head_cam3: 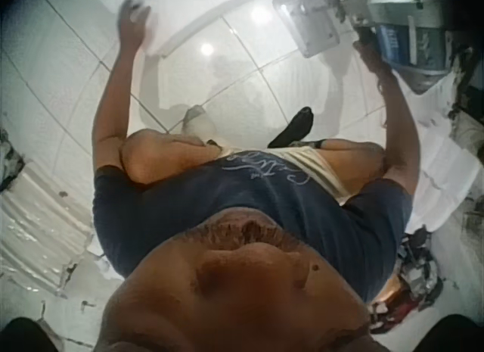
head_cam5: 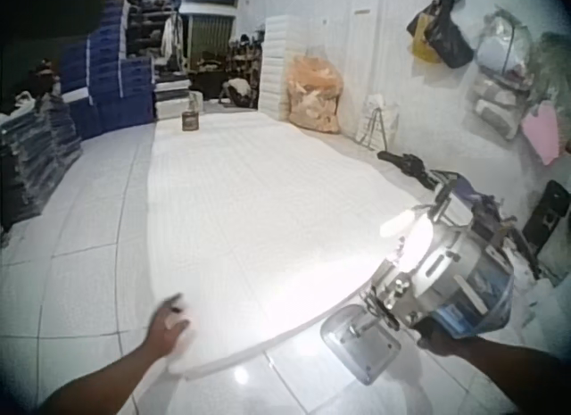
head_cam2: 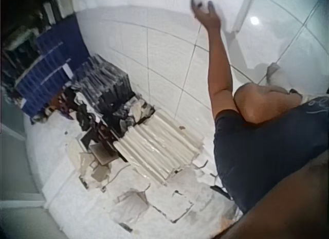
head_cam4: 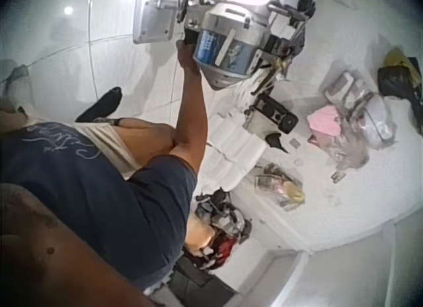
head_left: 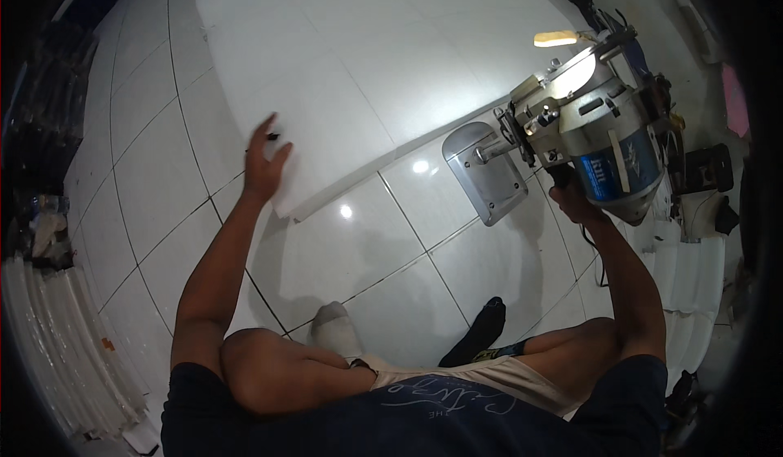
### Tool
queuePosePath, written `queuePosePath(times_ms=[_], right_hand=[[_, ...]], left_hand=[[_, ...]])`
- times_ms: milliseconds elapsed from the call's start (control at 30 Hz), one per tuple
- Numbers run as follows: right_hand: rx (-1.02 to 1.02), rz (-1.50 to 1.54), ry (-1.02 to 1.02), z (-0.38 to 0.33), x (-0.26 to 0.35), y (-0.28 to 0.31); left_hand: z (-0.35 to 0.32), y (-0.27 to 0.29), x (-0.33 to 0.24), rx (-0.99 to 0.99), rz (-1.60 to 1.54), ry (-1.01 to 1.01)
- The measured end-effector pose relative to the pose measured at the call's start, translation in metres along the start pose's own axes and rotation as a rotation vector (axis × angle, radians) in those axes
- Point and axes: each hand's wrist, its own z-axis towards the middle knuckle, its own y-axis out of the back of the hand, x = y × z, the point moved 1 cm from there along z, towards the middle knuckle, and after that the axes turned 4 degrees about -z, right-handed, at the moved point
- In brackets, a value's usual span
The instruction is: The person uses a vertical foam cutting machine to cut through a thick white foam block, guiding the foam with their hands to follow marked lines.
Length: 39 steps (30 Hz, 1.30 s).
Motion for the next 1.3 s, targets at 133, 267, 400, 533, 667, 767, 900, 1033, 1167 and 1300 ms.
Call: queuePosePath(times_ms=[133,267,400,533,667,767,900,1033,1167,1300], right_hand=[[-0.009,-0.244,0.105,-0.012,0.038,0.026],[-0.261,-0.433,0.334,-0.018,0.035,0.026],[-0.011,-0.171,0.235,-0.015,0.009,0.033],[-0.232,-0.454,0.449,-0.013,0.005,0.033],[-0.335,-0.738,0.544,-0.024,-0.017,0.024],[-0.676,-0.762,0.763,-0.021,0.017,0.047],[-0.129,-0.288,0.364,-0.021,0.002,0.034],[-0.15,-0.249,0.423,-0.018,0.014,0.03],[-0.239,0.01,0.423,-0.023,0.039,0.035],[0.033,0.11,0.017,-0.031,0.039,0.046]], left_hand=[[0.029,0.038,0.023,-0.425,0.101,0.306],[0.042,0.011,-0.013,0.066,-0.504,1.041],[0.071,-0.063,-0.01,0.375,-0.549,1.007],[0.09,-0.091,-0.018,0.332,-0.675,1.009],[0.101,-0.117,-0.033,0.319,-0.738,0.969],[0.108,-0.12,-0.032,0.343,-0.771,0.976],[0.109,-0.141,-0.043,0.334,-0.682,0.961],[0.108,-0.127,-0.028,0.098,-0.314,0.955],[0.124,-0.102,-0.082,-0.451,0.307,0.116],[0.135,-0.166,-0.129,-0.09,0.386,-0.179]])
